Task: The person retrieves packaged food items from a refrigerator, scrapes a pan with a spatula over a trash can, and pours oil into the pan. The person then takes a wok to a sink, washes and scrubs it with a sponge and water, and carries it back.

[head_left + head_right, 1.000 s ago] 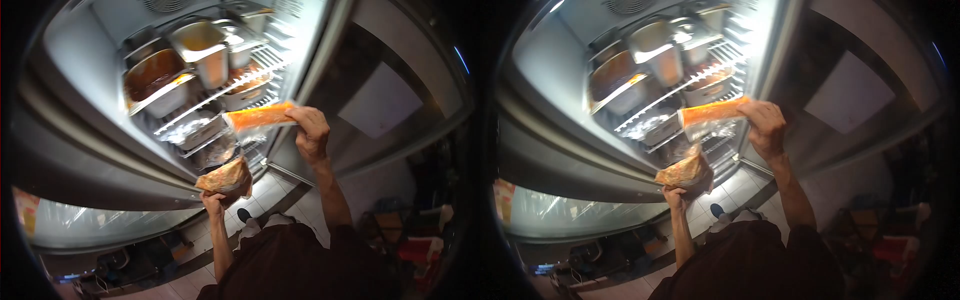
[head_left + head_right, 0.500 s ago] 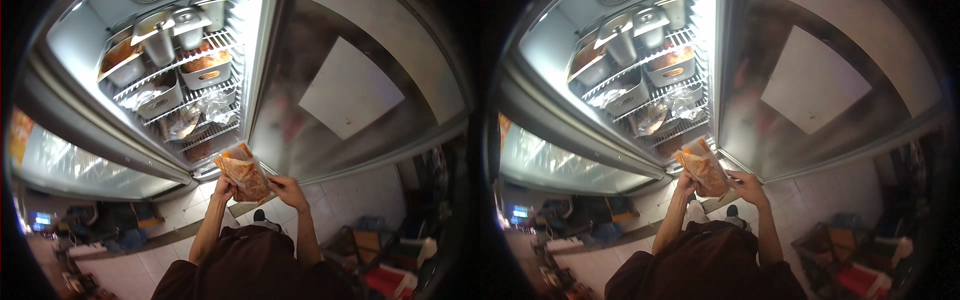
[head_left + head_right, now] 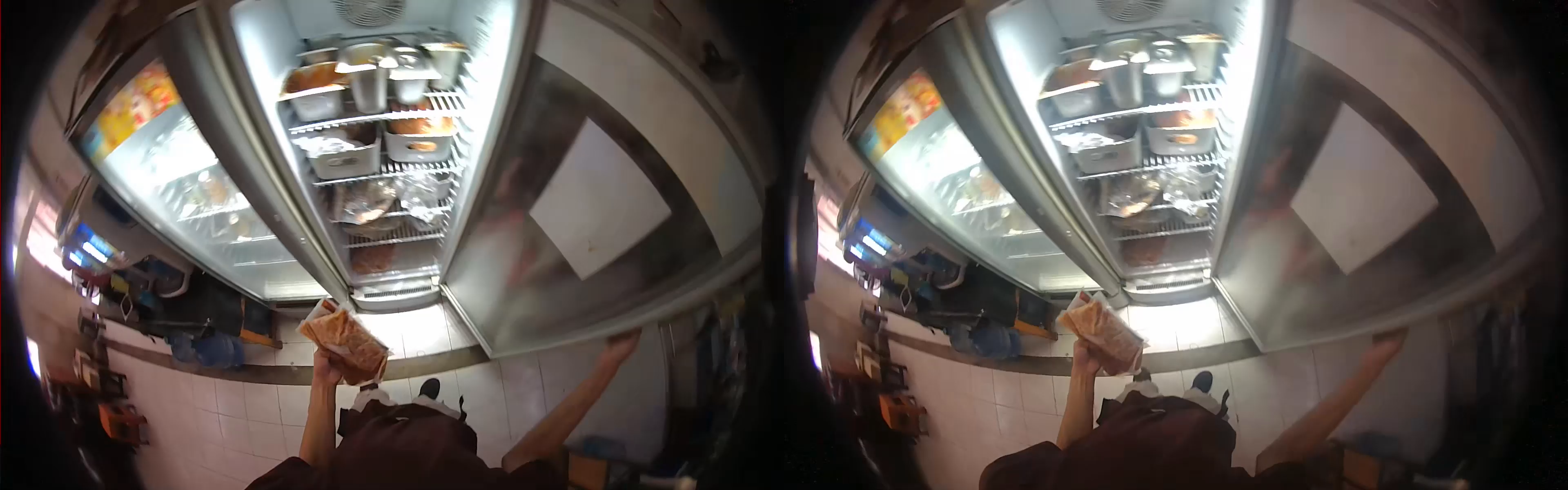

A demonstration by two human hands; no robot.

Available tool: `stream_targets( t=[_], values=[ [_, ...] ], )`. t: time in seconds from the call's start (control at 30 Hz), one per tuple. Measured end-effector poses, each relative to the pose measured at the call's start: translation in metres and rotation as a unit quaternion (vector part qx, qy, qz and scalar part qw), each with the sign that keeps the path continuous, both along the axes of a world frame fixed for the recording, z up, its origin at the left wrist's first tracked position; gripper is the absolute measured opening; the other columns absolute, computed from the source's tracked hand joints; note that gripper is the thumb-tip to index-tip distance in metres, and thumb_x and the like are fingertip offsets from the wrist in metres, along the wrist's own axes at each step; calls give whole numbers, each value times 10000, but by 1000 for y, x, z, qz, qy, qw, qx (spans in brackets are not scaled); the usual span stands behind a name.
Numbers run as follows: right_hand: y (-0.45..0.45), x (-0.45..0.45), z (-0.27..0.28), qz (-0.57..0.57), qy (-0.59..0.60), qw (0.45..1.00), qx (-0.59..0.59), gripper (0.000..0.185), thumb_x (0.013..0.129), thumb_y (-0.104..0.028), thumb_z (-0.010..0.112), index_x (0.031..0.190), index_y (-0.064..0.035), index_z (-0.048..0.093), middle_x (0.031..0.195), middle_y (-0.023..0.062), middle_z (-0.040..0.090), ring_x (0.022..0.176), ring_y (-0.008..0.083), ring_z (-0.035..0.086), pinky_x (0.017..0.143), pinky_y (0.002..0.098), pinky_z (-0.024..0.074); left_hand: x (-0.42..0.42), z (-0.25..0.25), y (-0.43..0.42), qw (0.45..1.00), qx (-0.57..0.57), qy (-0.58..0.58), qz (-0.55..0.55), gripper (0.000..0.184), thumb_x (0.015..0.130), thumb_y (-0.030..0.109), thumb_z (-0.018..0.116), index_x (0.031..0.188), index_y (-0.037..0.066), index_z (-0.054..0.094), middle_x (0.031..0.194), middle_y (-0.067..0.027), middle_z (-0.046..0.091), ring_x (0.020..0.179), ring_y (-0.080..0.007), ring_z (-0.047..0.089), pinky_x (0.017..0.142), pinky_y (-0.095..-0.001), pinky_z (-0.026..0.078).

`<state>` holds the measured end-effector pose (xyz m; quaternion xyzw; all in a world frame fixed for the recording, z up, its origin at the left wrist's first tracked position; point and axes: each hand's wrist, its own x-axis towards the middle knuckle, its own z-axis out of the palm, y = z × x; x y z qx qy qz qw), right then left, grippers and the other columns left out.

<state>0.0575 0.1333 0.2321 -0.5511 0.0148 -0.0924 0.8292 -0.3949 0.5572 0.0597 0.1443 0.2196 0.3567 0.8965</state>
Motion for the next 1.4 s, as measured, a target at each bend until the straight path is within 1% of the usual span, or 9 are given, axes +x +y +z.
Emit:
stream_targets(
  t=[0.17,0.43,0.53,0.57,0.77,0.93,1.1,1.17,1.4],
  values=[
    [-66,-72,-93,72,27,987,-144,558,979,-340,461,1418,-14,352,1393,122,450,1271,279,427,1059,407,339,-101,-9,15,996,1,-52,73,460,934,206,441,1354,21,411,1312,-155,503,1216,-325,491,1054,-506,397],
    [106,-167,-134,279,28,831,-480,432,925,-210,567,1298,-2,498,1303,165,532,1195,282,497,1028,377,374,-190,8,36,993,41,-18,107,590,964,472,414,1396,71,383,1369,-138,474,1248,-322,466,1061,-506,379],
    [249,-230,-18,495,-195,676,-511,385,870,-193,668,1200,-11,591,1193,121,609,1107,240,551,963,362,433,-197,12,40,993,59,-22,96,635,938,480,488,1395,53,377,1361,-139,478,1237,-318,477,1053,-486,395],
    [290,-257,9,633,-12,739,-228,421,815,-206,739,1176,-26,617,1177,93,619,1092,187,556,919,353,462,-198,12,42,995,59,-35,72,642,934,480,501,1394,50,375,1359,-139,480,1234,-317,479,1052,-482,397],
    [377,-304,28,625,-220,698,-273,613,832,-216,715,1370,-79,454,1324,99,542,1192,231,538,912,417,511,-174,-20,30,997,73,-11,-19,569,937,374,478,1372,17,398,1331,-149,494,1226,-336,468,1077,-492,353],
    [287,-258,-21,549,-254,717,-346,537,839,-272,704,1273,-12,525,1110,177,633,1058,295,616,898,389,505,-75,-14,3,992,40,23,-115,530,914,278,492,1355,-3,406,1275,-174,522,1190,-344,498,1057,-488,387],
    [101,-164,-75,470,-39,766,-438,468,846,-258,685,1232,-26,558,1094,141,658,1019,244,635,874,357,494,99,6,-49,885,321,158,-299,584,895,331,555,1370,26,403,1298,-141,518,1217,-325,486,1057,-483,388],
    [24,-123,-71,458,79,787,-405,440,857,-228,680,1229,-27,559,1079,114,669,998,204,641,855,333,501,192,35,-107,948,109,51,-295,627,879,367,584,1377,34,396,1318,-129,508,1233,-317,478,1058,-482,387],
    [-205,8,-47,255,46,926,-275,377,904,-241,648,1208,-25,589,1011,89,696,914,163,653,836,316,513,444,58,-326,865,120,5,-487,579,878,288,605,1347,8,414,1316,-134,516,1234,-295,483,1068,-440,379]
  ],
)
